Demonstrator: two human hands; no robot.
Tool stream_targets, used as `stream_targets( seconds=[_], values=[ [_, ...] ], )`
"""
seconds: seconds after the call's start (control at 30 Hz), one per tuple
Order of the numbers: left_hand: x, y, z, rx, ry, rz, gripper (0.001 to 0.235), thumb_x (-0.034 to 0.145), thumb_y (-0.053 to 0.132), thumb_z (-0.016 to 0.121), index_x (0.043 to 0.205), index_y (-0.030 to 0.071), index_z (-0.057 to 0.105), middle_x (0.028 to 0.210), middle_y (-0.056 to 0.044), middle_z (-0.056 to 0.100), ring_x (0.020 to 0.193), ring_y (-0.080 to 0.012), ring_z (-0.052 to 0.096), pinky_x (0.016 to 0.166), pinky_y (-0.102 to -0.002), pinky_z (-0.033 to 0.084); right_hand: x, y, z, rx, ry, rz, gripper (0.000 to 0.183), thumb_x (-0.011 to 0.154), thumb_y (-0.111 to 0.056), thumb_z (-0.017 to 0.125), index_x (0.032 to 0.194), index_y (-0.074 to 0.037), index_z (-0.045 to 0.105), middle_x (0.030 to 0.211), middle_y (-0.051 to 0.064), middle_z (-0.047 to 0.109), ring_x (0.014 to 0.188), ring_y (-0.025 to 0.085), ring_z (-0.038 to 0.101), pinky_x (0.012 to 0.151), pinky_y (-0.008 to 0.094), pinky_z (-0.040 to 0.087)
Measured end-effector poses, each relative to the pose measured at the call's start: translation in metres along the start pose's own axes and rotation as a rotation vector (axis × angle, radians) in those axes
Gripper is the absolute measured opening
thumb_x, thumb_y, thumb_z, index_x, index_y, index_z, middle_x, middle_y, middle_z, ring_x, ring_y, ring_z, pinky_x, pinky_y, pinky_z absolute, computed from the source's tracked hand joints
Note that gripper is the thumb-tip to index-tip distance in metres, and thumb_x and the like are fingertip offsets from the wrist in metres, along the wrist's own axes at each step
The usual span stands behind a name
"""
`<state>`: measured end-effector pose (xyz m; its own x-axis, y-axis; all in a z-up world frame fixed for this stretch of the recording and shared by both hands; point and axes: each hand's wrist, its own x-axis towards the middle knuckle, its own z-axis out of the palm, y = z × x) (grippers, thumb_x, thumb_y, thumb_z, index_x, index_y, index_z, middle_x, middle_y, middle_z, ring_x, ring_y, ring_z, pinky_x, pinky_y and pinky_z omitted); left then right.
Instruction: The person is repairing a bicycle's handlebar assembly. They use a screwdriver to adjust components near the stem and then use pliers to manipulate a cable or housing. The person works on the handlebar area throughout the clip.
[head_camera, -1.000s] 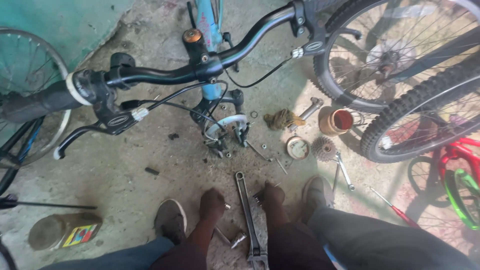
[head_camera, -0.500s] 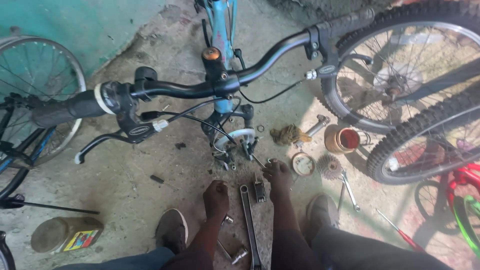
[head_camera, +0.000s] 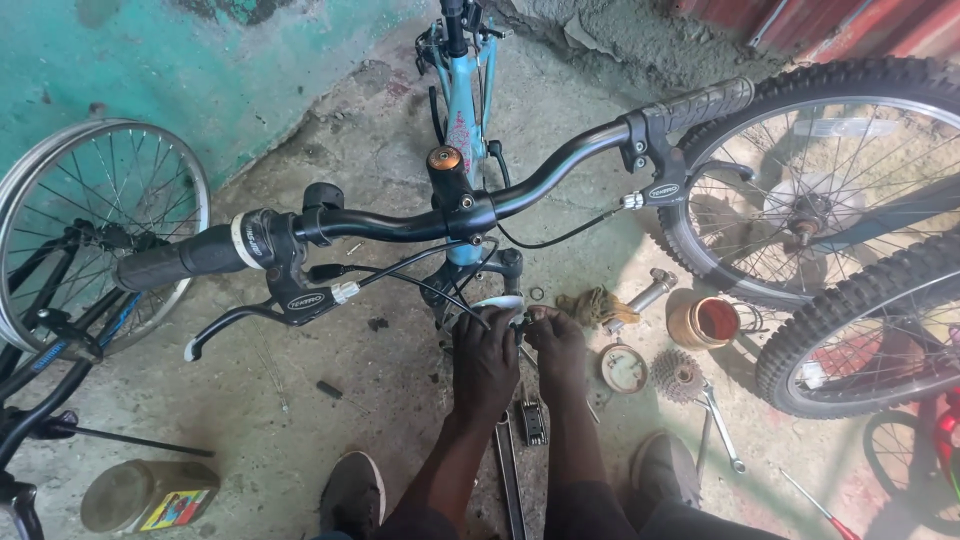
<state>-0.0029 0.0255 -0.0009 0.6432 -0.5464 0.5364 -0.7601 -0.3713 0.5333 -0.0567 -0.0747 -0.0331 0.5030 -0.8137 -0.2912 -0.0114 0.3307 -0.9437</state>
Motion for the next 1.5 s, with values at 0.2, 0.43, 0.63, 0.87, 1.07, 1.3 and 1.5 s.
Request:
stream_targets(
  seconds=[0.2,0.43,0.63,0.87,1.07,1.3,1.5],
  values=[
    [0.000,-0.004,0.010,0.184,-0.166,-0.125,0.022,0.093,0.013,0.065,0.114,0.014,0.073,0.105,-0.012,0.068,0.091,-0.0335,0.069,0.077,-0.046,0.057,-0.011,0.000,-0.002,0.110,-0.037,0.033,0.024,0.099,-0.015,0.067,0.114,0.003,0.071,0.085,0.015,0.066,0.076,0.020,0.062,0.077,0.035,0.056],
    [-0.002,-0.017,0.025,0.243,-0.289,-0.156,0.045,0.089,0.015,0.062,0.130,0.032,0.067,0.101,-0.007,0.072,0.085,-0.0315,0.073,0.073,-0.049,0.063,-0.005,0.013,0.001,0.080,0.029,0.106,0.046,0.108,-0.035,0.051,0.087,0.002,0.068,0.064,0.013,0.057,0.050,0.019,0.059,0.042,0.028,0.047],
    [0.006,-0.022,0.033,-0.025,-0.391,-0.235,0.050,0.094,0.011,0.049,0.135,0.033,0.065,0.108,-0.012,0.073,0.095,-0.0425,0.073,0.083,-0.056,0.059,0.008,0.028,0.000,-0.008,0.048,0.209,0.040,0.102,-0.032,0.056,0.085,0.000,0.072,0.062,0.010,0.058,0.049,0.017,0.057,0.043,0.030,0.048],
    [0.008,-0.039,0.028,-0.362,-0.394,-0.288,0.048,0.096,0.012,0.044,0.125,0.040,0.072,0.091,-0.012,0.075,0.092,-0.0376,0.075,0.086,-0.046,0.059,0.015,0.050,-0.004,0.235,0.018,0.291,0.023,0.102,-0.015,0.055,0.087,-0.001,0.064,0.064,0.004,0.051,0.049,0.013,0.056,0.043,0.023,0.046],
    [0.020,-0.031,0.014,-0.433,-0.414,-0.276,0.050,0.095,0.007,0.041,0.124,0.032,0.073,0.088,-0.020,0.075,0.092,-0.0432,0.073,0.086,-0.051,0.058,-0.003,0.015,0.015,0.033,0.148,0.093,0.015,0.094,-0.010,0.070,0.088,0.003,0.064,0.066,0.010,0.058,0.054,0.015,0.059,0.048,0.022,0.042],
    [0.013,-0.033,0.023,-0.411,-0.392,-0.303,0.048,0.097,0.010,0.041,0.122,0.033,0.075,0.095,-0.019,0.077,0.095,-0.0429,0.073,0.089,-0.051,0.057,-0.014,-0.007,0.009,0.013,0.075,0.153,0.022,0.096,-0.014,0.067,0.087,0.006,0.064,0.068,0.014,0.059,0.056,0.018,0.060,0.048,0.026,0.043],
    [0.020,-0.024,0.009,-0.475,-0.379,-0.321,0.049,0.094,0.005,0.041,0.119,0.027,0.077,0.086,-0.021,0.075,0.089,-0.0431,0.074,0.087,-0.051,0.057,-0.025,-0.023,0.011,0.018,0.072,0.127,0.033,0.104,-0.021,0.054,0.085,0.004,0.064,0.064,0.011,0.056,0.053,0.016,0.058,0.045,0.022,0.042]
  ],
)
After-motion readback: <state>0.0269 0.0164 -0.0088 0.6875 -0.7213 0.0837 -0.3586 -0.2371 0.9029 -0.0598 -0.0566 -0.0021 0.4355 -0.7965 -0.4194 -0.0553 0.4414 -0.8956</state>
